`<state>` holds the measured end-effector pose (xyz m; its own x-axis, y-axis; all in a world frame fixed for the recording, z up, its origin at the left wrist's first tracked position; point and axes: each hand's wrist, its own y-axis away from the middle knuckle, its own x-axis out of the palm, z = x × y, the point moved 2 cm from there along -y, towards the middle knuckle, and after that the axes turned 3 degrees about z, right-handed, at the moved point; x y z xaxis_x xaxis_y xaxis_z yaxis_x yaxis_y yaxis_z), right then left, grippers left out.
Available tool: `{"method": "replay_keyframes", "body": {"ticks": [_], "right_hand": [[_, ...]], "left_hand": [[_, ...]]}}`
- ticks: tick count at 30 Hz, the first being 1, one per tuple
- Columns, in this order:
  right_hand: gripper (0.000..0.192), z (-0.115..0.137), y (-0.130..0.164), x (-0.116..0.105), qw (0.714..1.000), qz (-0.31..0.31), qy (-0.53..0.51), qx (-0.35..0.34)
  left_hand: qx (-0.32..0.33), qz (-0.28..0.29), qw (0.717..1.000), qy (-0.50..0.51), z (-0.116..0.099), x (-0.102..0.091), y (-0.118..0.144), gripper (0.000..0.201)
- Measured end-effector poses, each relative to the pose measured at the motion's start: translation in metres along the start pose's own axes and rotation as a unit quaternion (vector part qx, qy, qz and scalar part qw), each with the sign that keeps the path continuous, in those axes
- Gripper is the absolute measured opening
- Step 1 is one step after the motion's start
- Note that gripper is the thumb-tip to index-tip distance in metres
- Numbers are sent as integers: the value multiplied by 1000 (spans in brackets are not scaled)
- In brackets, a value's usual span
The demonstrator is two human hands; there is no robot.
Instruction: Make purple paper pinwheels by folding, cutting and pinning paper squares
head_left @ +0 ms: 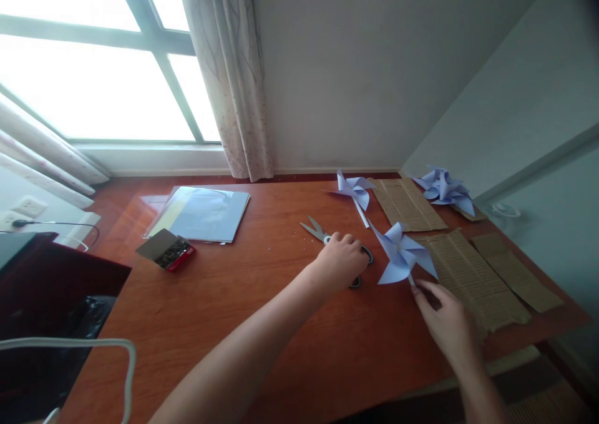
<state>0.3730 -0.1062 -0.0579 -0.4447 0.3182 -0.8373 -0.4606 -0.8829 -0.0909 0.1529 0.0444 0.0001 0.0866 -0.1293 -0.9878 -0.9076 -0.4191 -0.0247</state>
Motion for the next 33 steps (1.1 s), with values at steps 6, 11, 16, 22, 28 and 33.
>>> {"method": "replay_keyframes", "body": {"ticks": [6,11,16,22,28,33], "right_hand": [[34,11,2,10,999,6,30,-44],[30,18,3,11,995,-4,54,-81],[29,24,2,10,992,-19,92,-85],[28,21,2,10,990,-18,106,-93],[29,18,1,9,992,-8,93,-88],[30,17,3,2,994,-23,81,-68]], "left_hand": [[-38,70,997,-17,-19,-12,72,17],[-112,118,987,-6,-25,-18,133,33],[-192,102,976,-9,-8,-18,181,55],[-198,112,974,15,2,-24,212,61],[-208,81,973,61,-1,-27,233,45],[-228,25,972,48,0,-15,244,18]]}}
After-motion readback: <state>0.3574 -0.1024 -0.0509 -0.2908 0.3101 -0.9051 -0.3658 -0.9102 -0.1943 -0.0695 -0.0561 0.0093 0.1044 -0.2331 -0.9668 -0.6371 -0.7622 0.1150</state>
